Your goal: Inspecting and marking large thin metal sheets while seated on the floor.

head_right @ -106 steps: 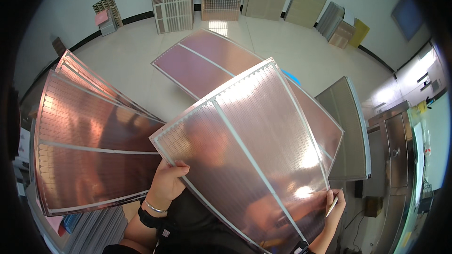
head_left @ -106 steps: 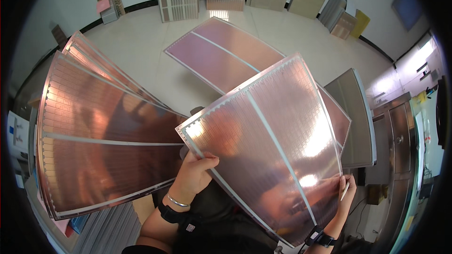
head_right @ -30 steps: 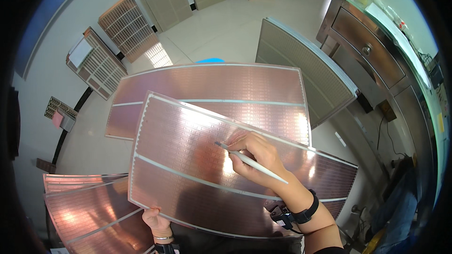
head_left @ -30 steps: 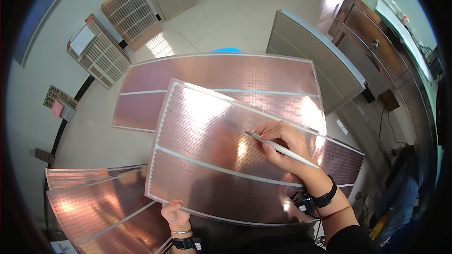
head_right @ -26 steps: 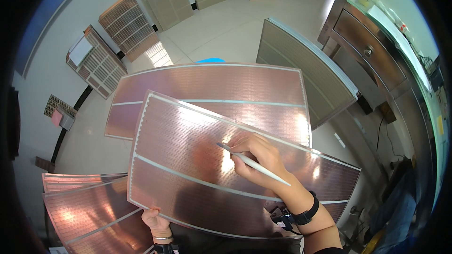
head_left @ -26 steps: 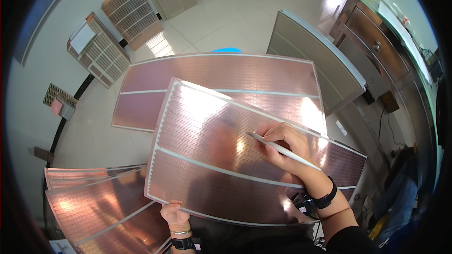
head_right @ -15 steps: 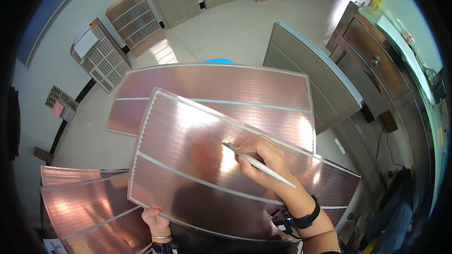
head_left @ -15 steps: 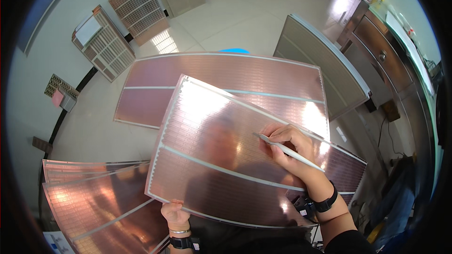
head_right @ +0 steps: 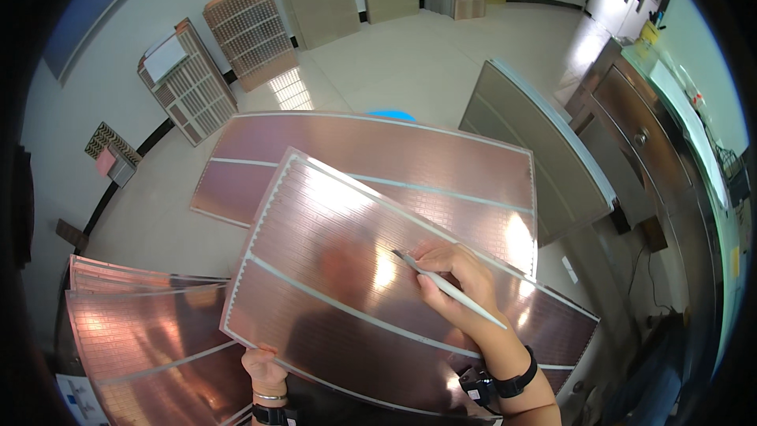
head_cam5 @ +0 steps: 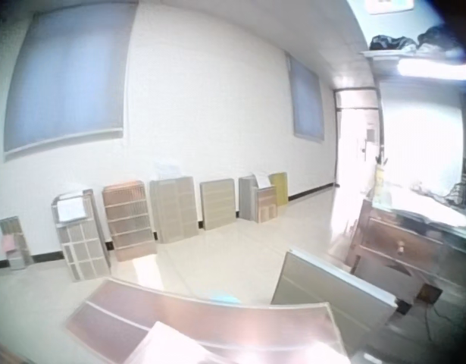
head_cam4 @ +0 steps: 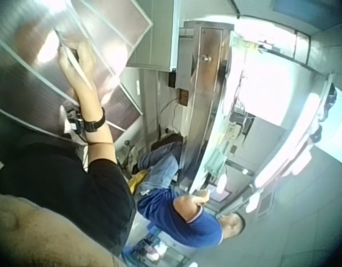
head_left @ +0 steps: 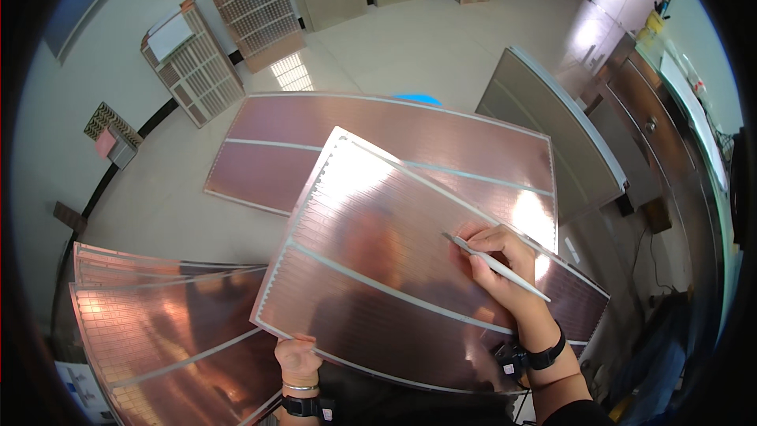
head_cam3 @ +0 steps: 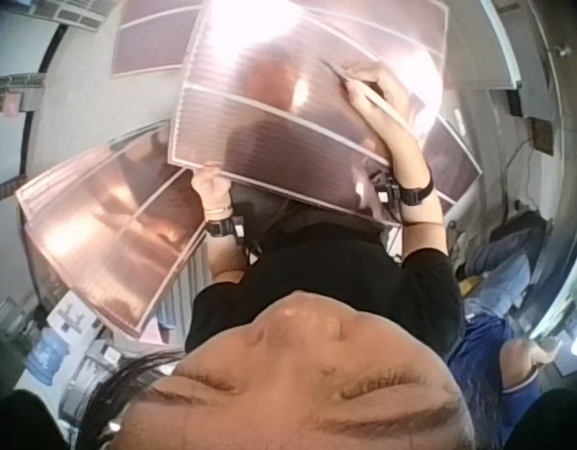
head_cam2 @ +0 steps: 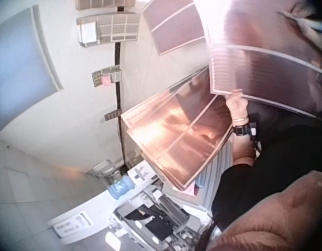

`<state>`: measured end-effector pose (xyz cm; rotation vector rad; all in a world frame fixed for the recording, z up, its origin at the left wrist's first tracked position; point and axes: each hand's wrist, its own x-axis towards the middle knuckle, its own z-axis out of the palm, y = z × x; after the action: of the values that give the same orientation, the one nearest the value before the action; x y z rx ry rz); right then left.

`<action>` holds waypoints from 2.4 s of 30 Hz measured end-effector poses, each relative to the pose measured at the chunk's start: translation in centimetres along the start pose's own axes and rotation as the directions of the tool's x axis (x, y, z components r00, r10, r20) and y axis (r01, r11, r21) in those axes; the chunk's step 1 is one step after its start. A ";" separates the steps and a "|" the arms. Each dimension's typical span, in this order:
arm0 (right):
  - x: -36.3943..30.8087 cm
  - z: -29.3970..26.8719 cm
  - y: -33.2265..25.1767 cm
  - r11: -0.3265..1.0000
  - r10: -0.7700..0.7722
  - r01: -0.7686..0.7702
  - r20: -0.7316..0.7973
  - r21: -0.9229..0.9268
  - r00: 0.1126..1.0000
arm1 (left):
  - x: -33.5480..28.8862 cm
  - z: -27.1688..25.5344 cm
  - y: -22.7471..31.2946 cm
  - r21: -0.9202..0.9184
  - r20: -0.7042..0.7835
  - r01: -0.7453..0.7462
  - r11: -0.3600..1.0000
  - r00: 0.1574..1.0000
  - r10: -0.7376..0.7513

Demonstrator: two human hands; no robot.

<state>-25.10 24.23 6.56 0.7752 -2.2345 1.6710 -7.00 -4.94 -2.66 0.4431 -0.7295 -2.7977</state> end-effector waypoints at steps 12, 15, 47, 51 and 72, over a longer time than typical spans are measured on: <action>2.1 -4.8 -0.1 0.962 0.175 -0.201 -0.146 -0.186 0.974 | -0.3 -0.3 -0.4 0.000 0.041 0.013 1.000 0.999 -0.013; 2.3 -7.3 0.3 0.924 0.369 -0.329 0.224 -0.195 0.902 | -0.1 0.3 -0.2 -0.055 0.152 0.026 0.998 0.988 -0.018; 22.4 -33.2 -21.5 0.986 0.117 -0.069 -0.335 0.153 0.935 | -1.3 10.1 -4.4 0.083 0.525 0.178 0.981 0.829 -0.195; 20.0 -25.7 -13.2 0.941 0.182 -0.009 -0.480 0.340 0.858 | -5.0 12.5 -1.5 -0.154 0.489 0.114 0.981 0.872 -0.024; 3.5 -6.0 3.9 0.384 0.587 -0.215 -0.058 0.898 0.807 | -10.6 5.4 7.5 0.474 -0.192 -0.332 0.815 0.865 0.464</action>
<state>-30.85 29.74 6.98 -0.0663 -1.2144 2.9636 2.01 -6.06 8.07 0.6783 -1.2068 -2.1019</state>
